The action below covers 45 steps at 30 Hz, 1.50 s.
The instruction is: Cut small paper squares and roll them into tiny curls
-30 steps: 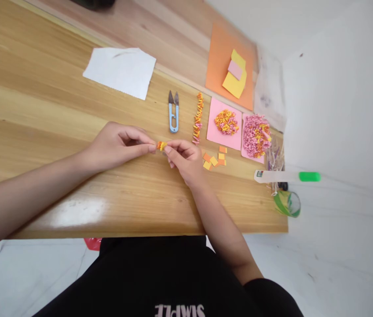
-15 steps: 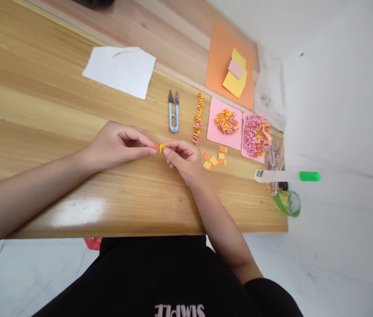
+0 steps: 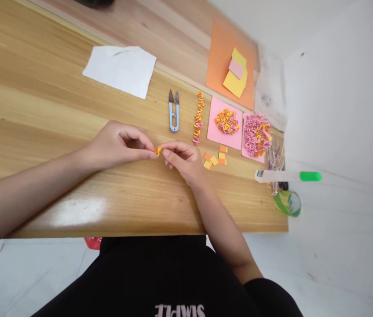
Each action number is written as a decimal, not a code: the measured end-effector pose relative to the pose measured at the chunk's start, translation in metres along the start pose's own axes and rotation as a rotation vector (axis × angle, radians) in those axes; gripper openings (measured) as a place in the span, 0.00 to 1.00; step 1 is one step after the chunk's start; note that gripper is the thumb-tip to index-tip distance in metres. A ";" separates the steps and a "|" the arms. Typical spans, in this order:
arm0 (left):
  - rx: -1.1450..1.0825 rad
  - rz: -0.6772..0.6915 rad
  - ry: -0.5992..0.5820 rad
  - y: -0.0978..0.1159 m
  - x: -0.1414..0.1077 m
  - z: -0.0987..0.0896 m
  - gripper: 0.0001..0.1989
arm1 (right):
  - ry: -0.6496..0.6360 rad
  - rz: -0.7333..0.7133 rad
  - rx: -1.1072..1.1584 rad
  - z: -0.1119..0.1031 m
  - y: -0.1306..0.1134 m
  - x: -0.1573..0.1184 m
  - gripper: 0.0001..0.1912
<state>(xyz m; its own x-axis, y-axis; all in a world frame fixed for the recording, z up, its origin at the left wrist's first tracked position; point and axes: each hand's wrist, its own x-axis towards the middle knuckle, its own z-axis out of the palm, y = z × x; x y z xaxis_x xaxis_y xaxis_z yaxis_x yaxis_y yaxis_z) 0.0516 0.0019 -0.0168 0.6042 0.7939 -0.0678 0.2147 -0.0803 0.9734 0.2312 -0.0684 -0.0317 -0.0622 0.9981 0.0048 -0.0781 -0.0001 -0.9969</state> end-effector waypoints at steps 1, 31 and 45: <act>0.003 0.004 -0.001 0.000 0.000 0.000 0.09 | -0.001 -0.004 -0.004 0.000 0.000 0.000 0.10; -0.006 -0.070 -0.008 0.003 -0.002 0.000 0.11 | 0.173 0.115 -0.010 0.001 0.004 0.002 0.13; 0.002 -0.078 0.010 0.002 -0.001 0.003 0.11 | 0.132 0.096 -0.039 0.002 0.003 0.001 0.16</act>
<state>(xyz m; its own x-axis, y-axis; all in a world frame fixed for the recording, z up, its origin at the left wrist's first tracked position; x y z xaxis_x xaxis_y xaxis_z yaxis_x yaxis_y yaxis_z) 0.0533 -0.0010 -0.0159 0.5781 0.8036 -0.1414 0.2623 -0.0189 0.9648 0.2290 -0.0672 -0.0349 0.0641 0.9931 -0.0980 -0.0389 -0.0957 -0.9947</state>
